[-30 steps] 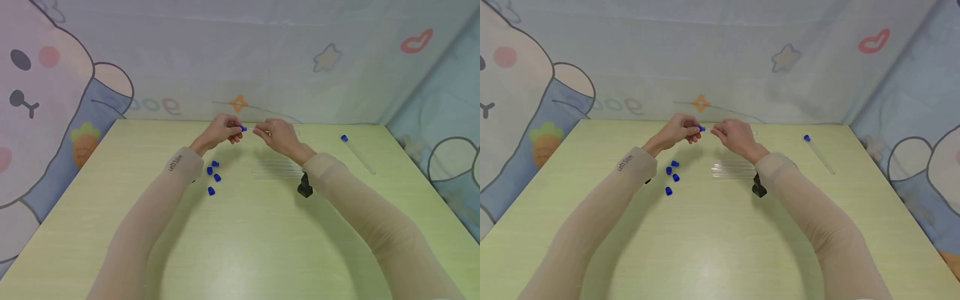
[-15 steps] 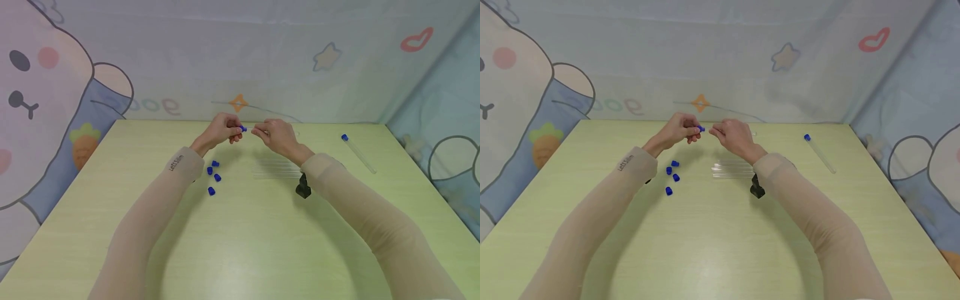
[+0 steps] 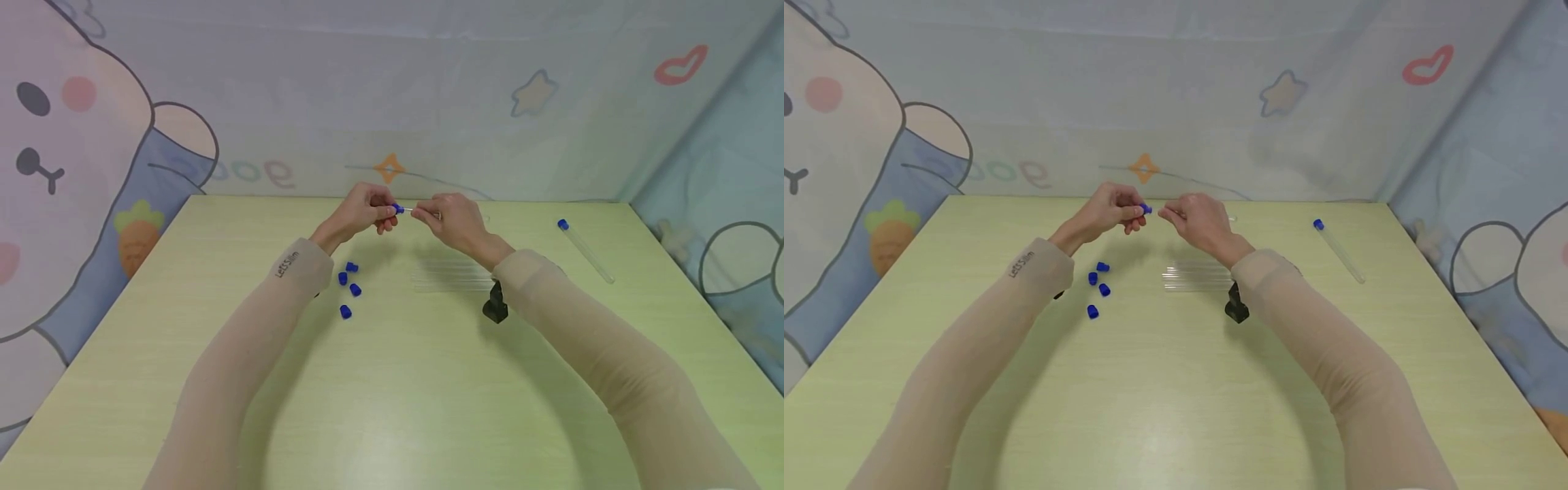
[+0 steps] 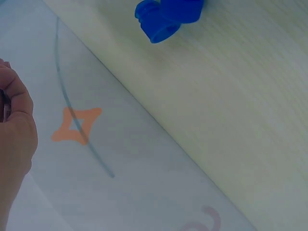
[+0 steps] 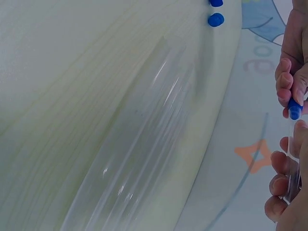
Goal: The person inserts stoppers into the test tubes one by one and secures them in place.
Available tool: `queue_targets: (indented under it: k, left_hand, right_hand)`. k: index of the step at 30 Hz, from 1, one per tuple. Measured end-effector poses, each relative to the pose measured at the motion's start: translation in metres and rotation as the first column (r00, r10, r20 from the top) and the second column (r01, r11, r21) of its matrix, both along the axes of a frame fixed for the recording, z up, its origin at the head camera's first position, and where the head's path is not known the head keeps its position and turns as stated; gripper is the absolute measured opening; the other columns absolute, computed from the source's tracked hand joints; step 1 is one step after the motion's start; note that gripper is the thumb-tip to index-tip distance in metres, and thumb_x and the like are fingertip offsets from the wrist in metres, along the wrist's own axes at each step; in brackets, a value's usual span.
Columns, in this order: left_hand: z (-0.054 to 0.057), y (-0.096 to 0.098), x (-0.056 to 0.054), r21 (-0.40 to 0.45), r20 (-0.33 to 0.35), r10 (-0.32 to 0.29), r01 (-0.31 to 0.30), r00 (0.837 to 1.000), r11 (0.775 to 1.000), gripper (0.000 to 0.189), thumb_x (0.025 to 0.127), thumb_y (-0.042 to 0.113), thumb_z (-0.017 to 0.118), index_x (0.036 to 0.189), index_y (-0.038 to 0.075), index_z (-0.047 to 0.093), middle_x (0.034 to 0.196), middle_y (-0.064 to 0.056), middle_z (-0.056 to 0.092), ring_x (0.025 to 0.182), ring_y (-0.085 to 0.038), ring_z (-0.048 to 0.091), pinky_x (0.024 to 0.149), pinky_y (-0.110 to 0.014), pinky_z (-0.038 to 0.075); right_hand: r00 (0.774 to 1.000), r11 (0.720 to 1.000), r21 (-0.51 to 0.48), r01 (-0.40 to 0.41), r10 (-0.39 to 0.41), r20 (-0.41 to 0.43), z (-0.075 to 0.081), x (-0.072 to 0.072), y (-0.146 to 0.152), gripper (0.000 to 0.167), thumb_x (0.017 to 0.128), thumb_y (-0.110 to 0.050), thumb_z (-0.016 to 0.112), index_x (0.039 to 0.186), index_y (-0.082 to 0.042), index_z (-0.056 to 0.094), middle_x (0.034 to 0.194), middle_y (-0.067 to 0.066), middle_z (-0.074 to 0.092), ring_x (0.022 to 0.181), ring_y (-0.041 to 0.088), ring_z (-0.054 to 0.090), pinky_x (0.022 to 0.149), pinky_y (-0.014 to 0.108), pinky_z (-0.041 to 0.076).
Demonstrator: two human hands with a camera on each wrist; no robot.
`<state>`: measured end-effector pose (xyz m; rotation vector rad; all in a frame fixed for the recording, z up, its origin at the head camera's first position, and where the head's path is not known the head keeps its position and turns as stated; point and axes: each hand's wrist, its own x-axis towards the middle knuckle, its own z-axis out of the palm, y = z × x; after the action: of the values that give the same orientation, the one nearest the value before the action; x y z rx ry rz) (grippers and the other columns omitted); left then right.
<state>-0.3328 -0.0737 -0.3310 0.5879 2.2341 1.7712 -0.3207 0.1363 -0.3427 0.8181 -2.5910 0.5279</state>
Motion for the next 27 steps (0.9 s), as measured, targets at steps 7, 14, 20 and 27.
queue_targets:
  k: [7,14,20,27]
  left_hand:
    - [0.001,0.001,-0.002,-0.007,0.001,-0.016,0.016,1.0,1.0,0.012,0.096,-0.004,0.049,0.09,-0.008,0.059,0.073,-0.014,0.064,0.054,-0.015,0.058,0.052,-0.024,0.05]
    - [0.0,0.002,-0.004,-0.159,-0.033,-0.033,0.027,0.999,0.987,0.016,0.099,0.001,0.047,0.099,-0.009,0.06,0.077,-0.012,0.065,0.059,-0.014,0.059,0.056,-0.024,0.05]
    - [-0.002,0.0,-0.005,-0.206,-0.048,-0.024,0.014,0.999,0.978,0.013,0.1,0.004,0.046,0.111,-0.003,0.047,0.079,-0.013,0.067,0.062,-0.02,0.064,0.061,-0.034,0.055]
    - [-0.005,-0.001,-0.003,-0.27,-0.099,-0.017,-0.011,0.995,0.963,0.012,0.096,-0.001,0.052,0.108,-0.003,0.051,0.097,-0.023,0.068,0.07,-0.019,0.067,0.076,-0.043,0.058]
  right_hand:
    - [0.999,1.0,-0.009,-0.011,0.011,0.045,0.003,-0.001,0.002,0.026,0.096,-0.032,0.058,0.102,-0.013,0.076,0.073,0.009,0.065,0.064,0.023,0.059,0.052,0.033,0.043]
    - [0.984,1.0,0.016,-0.022,0.019,0.178,0.008,-0.005,0.004,0.031,0.095,-0.032,0.061,0.112,-0.008,0.071,0.087,0.012,0.072,0.07,0.024,0.063,0.062,0.038,0.05]
    - [0.977,0.999,0.025,-0.019,0.014,0.214,0.008,-0.008,0.005,0.023,0.093,-0.03,0.065,0.105,-0.01,0.061,0.087,0.012,0.071,0.074,0.025,0.066,0.067,0.04,0.051]
    - [0.977,0.999,0.034,-0.023,0.016,0.212,0.005,-0.01,0.007,0.019,0.094,-0.028,0.064,0.101,-0.011,0.065,0.088,0.011,0.072,0.074,0.024,0.066,0.066,0.04,0.051]
